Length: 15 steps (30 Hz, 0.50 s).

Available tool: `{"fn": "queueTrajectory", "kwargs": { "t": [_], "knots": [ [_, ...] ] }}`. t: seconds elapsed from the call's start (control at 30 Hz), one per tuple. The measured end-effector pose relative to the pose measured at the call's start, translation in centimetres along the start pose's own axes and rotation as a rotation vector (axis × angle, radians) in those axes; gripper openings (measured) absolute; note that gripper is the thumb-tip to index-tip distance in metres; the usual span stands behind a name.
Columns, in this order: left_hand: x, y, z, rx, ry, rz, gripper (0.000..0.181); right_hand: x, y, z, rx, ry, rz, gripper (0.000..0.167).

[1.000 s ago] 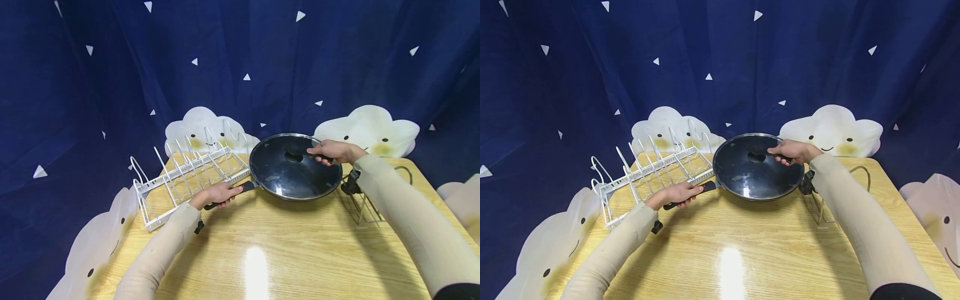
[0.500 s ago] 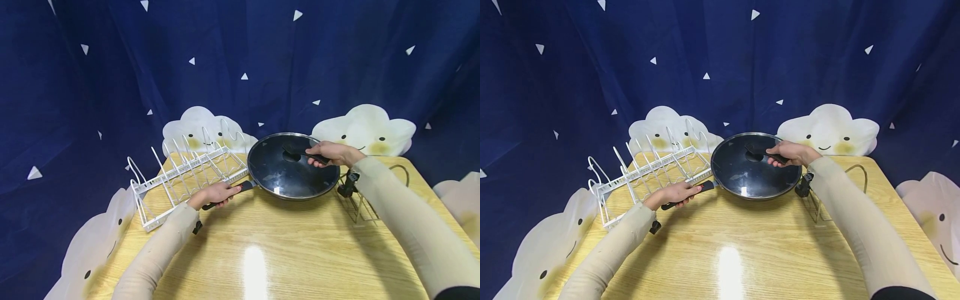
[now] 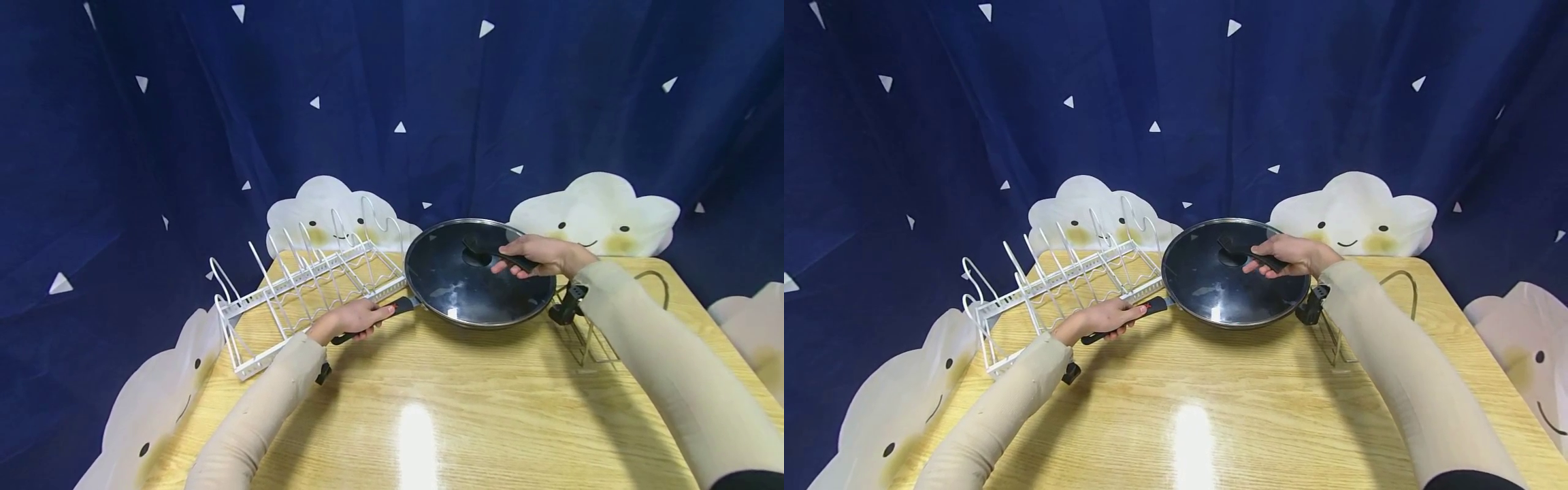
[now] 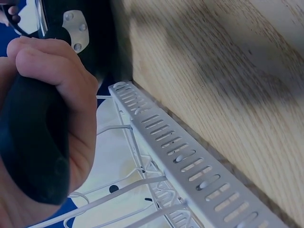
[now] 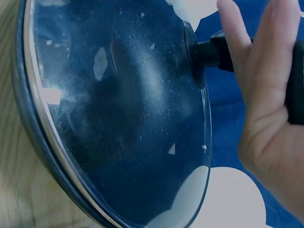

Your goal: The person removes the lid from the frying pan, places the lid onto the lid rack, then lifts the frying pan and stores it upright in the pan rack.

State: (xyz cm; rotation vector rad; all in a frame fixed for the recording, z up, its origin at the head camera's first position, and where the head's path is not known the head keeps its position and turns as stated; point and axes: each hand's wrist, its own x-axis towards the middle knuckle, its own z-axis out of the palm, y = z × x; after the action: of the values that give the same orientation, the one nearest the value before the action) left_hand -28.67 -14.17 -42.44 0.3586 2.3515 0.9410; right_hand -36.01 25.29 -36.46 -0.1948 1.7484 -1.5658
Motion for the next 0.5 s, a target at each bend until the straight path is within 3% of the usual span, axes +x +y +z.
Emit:
{"fn": "queueTrajectory", "kwargs": {
  "t": [0.3,0.5],
  "knots": [
    [0.1,-0.2,0.1,-0.013,0.018,0.008,0.060,0.1,0.3,1.3,-0.005,0.107,-0.014,0.030],
    [0.3,-0.5,0.1,-0.020,0.019,0.012,0.057,0.0,0.5,2.3,0.067,0.125,-0.042,0.027]
  ]
}}
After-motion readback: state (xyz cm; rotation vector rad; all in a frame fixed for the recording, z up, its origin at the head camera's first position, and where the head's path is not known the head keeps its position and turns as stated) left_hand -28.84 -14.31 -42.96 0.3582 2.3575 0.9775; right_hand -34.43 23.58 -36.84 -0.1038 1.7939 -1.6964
